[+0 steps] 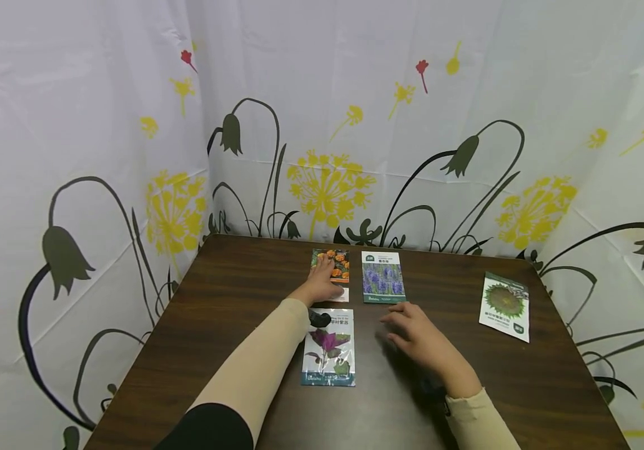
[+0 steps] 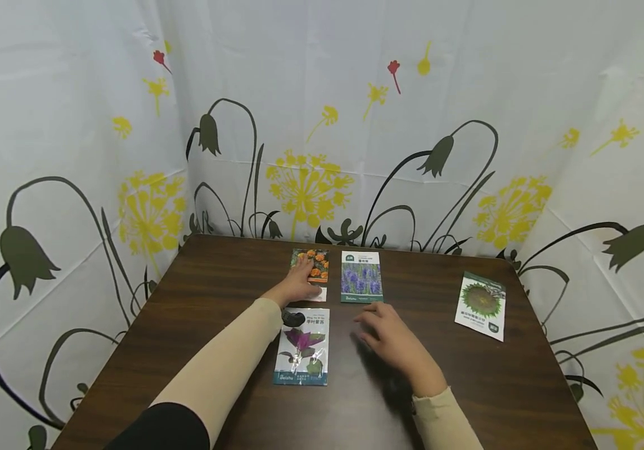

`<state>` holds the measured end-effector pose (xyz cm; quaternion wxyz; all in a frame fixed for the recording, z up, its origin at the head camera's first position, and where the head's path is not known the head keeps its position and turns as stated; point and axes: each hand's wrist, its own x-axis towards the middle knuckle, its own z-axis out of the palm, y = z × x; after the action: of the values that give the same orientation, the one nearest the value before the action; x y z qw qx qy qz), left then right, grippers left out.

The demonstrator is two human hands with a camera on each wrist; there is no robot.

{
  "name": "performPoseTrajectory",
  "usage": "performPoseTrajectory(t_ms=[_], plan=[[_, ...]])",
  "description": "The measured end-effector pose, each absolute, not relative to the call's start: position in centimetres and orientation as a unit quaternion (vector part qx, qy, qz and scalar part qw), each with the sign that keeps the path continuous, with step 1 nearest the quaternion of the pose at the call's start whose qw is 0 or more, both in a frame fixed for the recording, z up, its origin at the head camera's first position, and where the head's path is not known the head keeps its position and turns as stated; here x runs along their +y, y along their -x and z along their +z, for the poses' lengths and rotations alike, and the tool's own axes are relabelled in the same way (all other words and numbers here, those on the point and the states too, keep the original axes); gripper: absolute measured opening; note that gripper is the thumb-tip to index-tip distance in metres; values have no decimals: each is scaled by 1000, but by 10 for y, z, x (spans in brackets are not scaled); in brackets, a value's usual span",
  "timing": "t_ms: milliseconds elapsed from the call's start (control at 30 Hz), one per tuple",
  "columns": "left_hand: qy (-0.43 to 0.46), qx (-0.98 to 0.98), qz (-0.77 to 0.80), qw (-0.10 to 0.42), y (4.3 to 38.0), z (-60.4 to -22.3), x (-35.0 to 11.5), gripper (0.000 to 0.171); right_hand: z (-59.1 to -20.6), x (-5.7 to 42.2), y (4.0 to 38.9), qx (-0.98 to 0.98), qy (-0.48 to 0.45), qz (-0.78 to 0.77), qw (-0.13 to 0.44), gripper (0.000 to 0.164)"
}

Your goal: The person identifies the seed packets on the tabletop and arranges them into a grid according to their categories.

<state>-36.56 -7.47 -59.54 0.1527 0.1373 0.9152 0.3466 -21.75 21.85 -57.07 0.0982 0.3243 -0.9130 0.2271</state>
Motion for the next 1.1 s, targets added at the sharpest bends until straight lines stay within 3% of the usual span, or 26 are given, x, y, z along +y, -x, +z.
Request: performPoseTrajectory(t_ms=[400, 733, 1100], plan=[[-140, 916, 344, 149, 368, -597, -74, 99, -571, 272, 228, -926, -264, 245, 113, 35], [-138, 912, 352, 159, 366, -597, -76, 99, -566, 307, 234, -940, -190, 269, 94, 35], [-132, 917, 346, 150, 369, -600, -74, 99, -565, 341, 240, -933, -176, 279, 145, 35]])
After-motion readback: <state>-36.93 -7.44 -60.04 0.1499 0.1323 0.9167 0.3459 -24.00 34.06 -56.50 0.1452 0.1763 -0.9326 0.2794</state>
